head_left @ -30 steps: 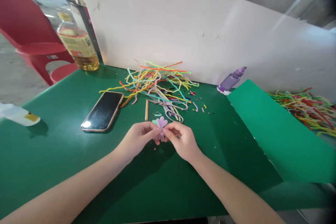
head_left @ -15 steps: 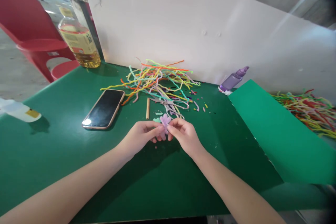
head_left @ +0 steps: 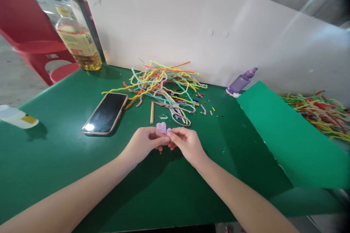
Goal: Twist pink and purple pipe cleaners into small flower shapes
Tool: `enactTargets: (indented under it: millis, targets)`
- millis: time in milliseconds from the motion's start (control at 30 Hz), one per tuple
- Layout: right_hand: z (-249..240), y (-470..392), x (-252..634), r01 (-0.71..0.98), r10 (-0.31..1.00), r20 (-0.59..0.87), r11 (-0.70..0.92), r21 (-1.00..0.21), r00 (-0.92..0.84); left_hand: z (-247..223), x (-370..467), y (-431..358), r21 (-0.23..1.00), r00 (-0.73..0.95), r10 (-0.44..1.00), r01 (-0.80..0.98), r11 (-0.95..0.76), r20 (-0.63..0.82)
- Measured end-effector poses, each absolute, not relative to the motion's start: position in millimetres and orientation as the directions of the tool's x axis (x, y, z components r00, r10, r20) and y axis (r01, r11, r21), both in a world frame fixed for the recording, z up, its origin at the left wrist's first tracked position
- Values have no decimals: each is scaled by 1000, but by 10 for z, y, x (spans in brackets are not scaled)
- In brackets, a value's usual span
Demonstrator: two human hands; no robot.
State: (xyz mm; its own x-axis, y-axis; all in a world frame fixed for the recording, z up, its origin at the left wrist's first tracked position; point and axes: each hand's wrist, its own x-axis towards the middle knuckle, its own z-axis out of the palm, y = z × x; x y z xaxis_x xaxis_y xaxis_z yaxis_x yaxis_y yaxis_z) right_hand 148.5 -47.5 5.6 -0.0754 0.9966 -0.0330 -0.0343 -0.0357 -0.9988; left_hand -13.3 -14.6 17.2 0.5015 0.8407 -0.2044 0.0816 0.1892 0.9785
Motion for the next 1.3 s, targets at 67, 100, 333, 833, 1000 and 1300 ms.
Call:
enactTargets:
  millis: [67, 100, 333, 833, 1000, 1300]
  targets:
    - [50, -471, 1484, -44, 996, -29, -33, -998, -87, 182, -137, -149, 978, 522, 827, 87, 192, -209]
    - [48, -469, 1482, -62, 995, -31, -37, -997, -90, 185, -141, -148, 977, 531, 821, 88, 192, -209]
    - [73, -467, 1474, -130, 995, -44, -56, -990, -94, 190, -148, -127, 980, 563, 802, 99, 175, -200]
    - [105, -485, 1476, 5, 986, -49, -49, -999, -160, 185, -157, -137, 989, 544, 833, 150, 22, -101]
    - [47, -461, 1466, -17, 987, -85, -88, -996, -139, 149, -166, -115, 984, 536, 836, 178, 22, -116]
    - [98, -443, 1507, -11, 994, -62, -63, -998, -86, 273, -112, -124, 969, 545, 801, 147, 200, -248]
